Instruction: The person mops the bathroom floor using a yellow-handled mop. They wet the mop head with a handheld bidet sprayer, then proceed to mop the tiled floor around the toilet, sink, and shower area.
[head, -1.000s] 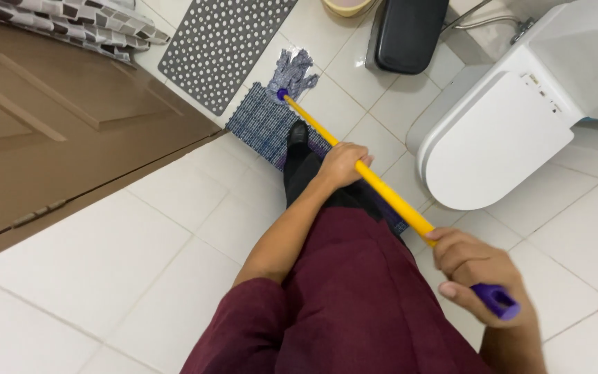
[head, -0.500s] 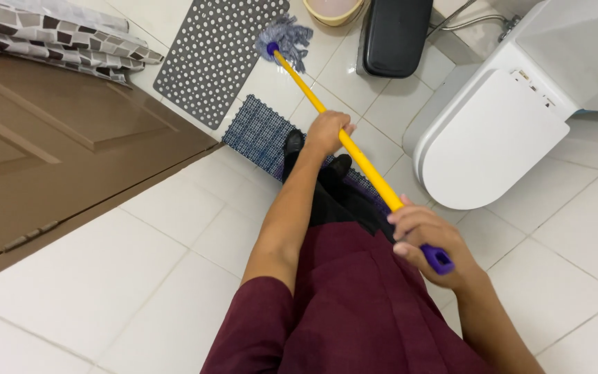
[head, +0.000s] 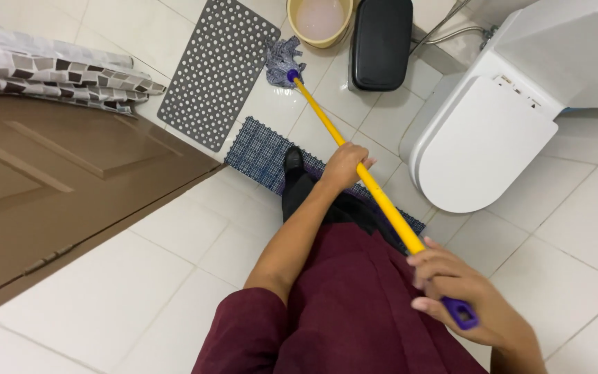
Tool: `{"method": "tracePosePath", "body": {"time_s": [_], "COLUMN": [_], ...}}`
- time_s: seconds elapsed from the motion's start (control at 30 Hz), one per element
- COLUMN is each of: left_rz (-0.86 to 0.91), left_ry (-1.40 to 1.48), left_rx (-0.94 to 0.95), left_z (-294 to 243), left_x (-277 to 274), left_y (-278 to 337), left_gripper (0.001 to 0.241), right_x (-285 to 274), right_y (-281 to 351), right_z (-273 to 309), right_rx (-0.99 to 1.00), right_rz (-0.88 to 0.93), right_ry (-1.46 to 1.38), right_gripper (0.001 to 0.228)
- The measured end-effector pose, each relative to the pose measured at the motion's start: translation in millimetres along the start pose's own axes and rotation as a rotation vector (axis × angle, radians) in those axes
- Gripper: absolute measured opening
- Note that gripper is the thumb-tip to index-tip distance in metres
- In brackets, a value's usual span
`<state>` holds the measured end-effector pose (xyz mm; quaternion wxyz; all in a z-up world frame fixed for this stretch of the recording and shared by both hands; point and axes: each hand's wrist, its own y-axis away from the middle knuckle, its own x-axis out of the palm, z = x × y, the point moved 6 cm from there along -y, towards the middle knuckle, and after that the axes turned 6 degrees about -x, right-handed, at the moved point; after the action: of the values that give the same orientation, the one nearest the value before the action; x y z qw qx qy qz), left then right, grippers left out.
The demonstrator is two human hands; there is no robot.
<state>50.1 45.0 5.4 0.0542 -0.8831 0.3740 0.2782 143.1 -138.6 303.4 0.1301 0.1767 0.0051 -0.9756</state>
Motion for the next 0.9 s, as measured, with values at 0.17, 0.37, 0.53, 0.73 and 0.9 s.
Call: {"method": "tracePosePath", "body": {"time_s": [0.17,0.37,0.53,0.73,0.9], "left_rz": [0.23,0.419,0.601,0.386,0.408], "left_ry": [-0.226,-0.317,-0.47,-0.551,-0.473], "left_rx": [-0.05,0.011,-0.016,0.064,-0.056], "left_z": [28.7,44.0,104.0,183.1,149.2], "left_x": [38.5,57.6,65.9,35.4,-14.1], "left_y": [13.0,9.1,16.9,-12.5,-38.2], "left_gripper": [0.032,0.029,0.024,0.035,0.033], "right_x": [28.0,60.4,122.1,152.3,109.9], "right_y": [73.1,112.1,93.2,5.0,-31.7], "right_z": [-47.1,-49.4,-90.0,-95.8,-51.8], "right_rx": [0.589,1.457,1.14,1.14,1.211], "right_rz": [0.137,-0.299,-0.354,-0.325,-0.221], "right_ry": [-0.737,-0.308,-0.064,-0.126,-0.012], "right_gripper": [0.062,0.065,0.055,0.059,0.06]}}
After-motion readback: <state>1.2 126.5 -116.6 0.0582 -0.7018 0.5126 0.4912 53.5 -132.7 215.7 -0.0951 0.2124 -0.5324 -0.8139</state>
